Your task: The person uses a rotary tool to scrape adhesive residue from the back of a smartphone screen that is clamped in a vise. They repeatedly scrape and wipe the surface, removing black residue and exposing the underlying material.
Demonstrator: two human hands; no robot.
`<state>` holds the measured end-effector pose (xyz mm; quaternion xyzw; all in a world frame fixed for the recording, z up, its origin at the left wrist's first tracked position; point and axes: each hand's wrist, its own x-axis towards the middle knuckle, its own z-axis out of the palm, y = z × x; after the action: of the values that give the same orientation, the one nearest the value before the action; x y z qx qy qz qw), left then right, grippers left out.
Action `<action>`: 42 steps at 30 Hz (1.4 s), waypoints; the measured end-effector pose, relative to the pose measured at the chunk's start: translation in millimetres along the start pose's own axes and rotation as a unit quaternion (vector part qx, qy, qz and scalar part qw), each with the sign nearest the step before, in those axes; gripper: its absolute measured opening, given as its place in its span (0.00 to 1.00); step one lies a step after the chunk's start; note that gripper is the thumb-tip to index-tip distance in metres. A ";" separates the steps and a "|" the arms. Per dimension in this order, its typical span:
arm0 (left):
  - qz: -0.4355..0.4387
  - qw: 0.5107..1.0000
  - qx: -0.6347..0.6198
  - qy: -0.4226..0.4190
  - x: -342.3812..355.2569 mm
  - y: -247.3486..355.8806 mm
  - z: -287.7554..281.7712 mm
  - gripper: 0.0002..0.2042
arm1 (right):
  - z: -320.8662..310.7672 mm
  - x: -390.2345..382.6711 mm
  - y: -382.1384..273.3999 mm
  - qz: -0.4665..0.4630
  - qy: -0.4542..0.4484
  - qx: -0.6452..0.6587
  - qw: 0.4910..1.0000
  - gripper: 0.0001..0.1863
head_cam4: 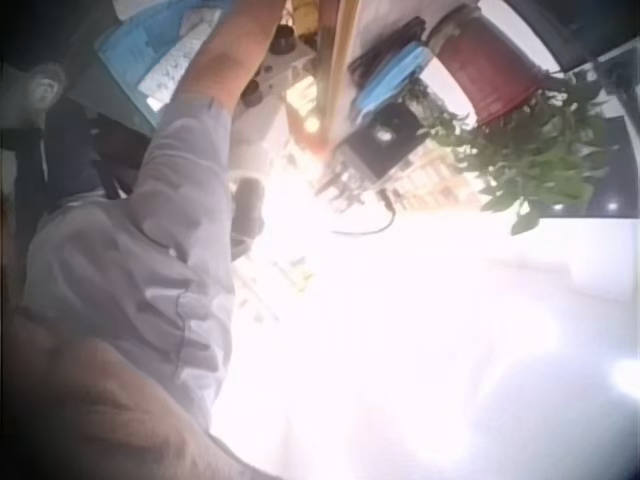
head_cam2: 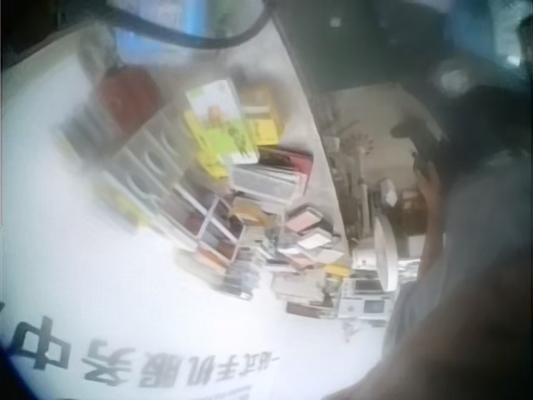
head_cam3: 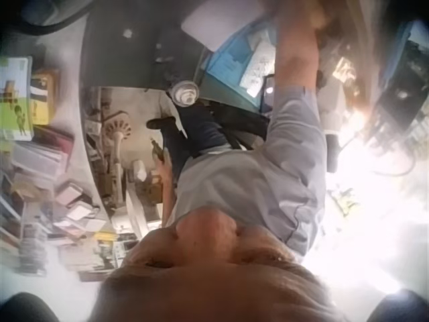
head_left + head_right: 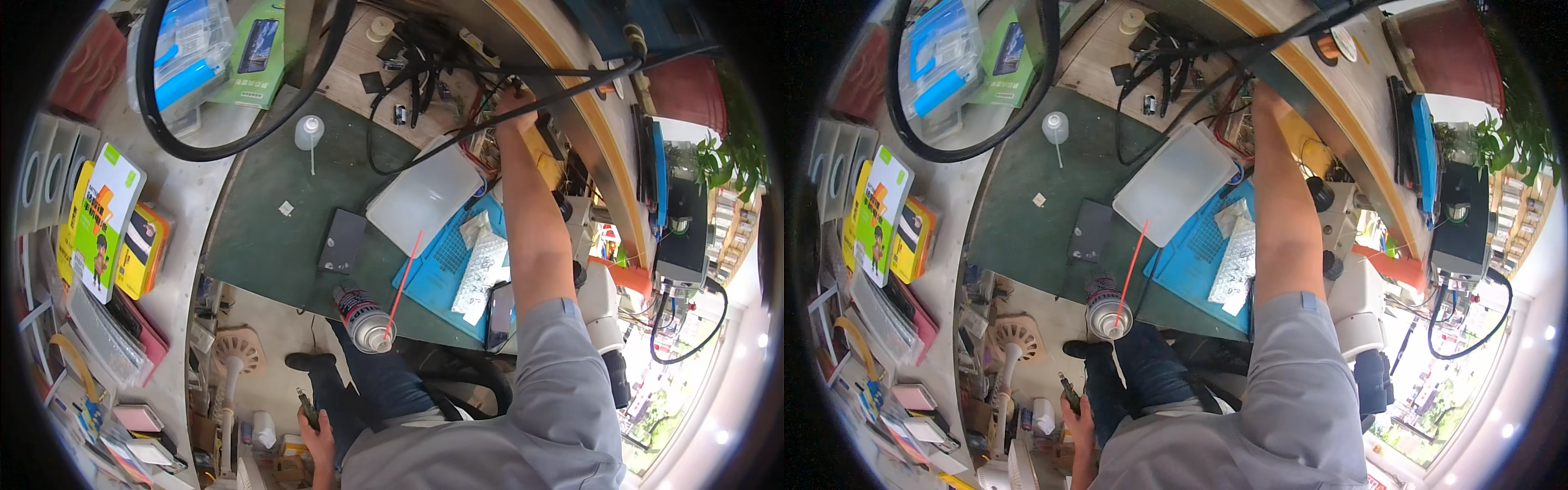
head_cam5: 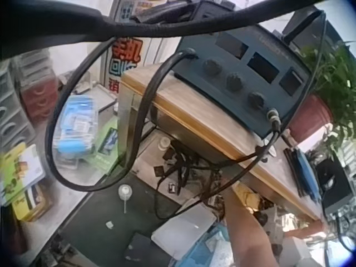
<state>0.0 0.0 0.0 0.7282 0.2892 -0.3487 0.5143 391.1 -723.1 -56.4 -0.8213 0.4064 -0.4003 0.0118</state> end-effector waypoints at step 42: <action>-0.025 0.996 0.079 0.023 -7.2 -5.0 -9.5 0.24 | -25.3 9.1 -24.3 -0.004 -0.044 -0.092 0.995 0.20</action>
<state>-6.2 10.1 5.2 0.7665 0.2910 -0.3666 0.4397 393.3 -705.2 -25.1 -0.8371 0.4376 -0.3249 -0.0475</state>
